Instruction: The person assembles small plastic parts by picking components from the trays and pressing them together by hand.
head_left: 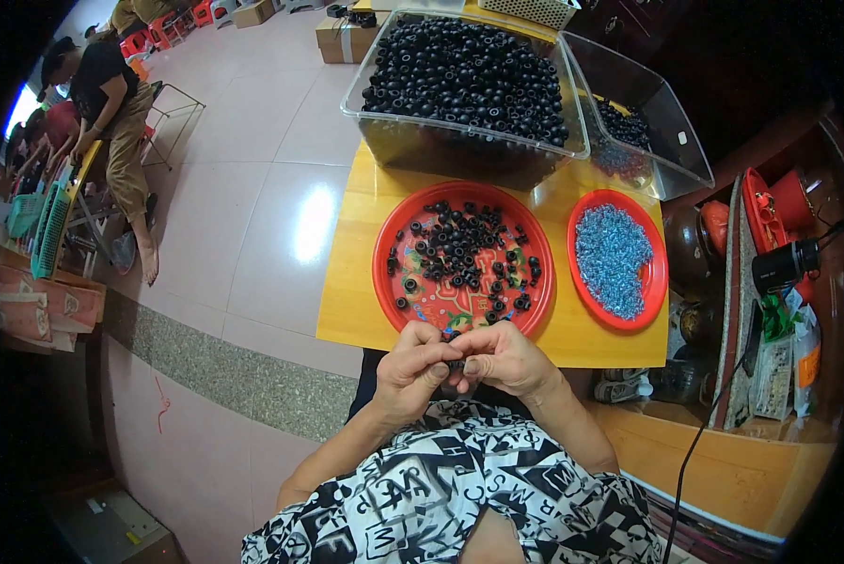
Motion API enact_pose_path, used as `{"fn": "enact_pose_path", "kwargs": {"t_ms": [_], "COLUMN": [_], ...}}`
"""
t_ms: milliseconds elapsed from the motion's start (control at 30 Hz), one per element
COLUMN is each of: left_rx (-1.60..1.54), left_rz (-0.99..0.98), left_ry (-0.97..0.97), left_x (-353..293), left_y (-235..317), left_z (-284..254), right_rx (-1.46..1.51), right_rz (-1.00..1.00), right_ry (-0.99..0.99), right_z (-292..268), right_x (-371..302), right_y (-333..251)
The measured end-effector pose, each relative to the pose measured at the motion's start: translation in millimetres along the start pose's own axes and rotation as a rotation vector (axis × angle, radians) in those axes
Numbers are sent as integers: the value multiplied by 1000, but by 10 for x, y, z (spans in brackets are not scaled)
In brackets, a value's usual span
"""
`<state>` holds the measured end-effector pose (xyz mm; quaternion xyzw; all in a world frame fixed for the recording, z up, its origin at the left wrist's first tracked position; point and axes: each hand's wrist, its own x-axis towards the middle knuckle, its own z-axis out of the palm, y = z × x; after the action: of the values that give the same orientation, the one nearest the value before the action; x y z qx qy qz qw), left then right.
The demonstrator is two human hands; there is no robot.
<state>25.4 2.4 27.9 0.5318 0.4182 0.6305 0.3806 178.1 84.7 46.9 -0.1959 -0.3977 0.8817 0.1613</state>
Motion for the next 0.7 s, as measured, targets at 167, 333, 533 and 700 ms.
{"fn": "enact_pose_path", "kwargs": {"t_ms": [167, 333, 533, 700], "left_rx": [2, 81, 171, 155], "left_rz": [30, 106, 149, -10], "left_ry": [-23, -53, -62, 151], "left_x": [9, 59, 129, 128], "left_y": [49, 55, 87, 133], "left_z": [23, 40, 59, 86], "right_rx": [164, 151, 25, -389], "right_rz": [5, -38, -83, -200], "right_ry": [-58, -76, -36, 220], "right_z": [-19, -10, 2, -58], "right_x": [3, 17, -21, -182], "right_y": [67, 51, -51, -730]}}
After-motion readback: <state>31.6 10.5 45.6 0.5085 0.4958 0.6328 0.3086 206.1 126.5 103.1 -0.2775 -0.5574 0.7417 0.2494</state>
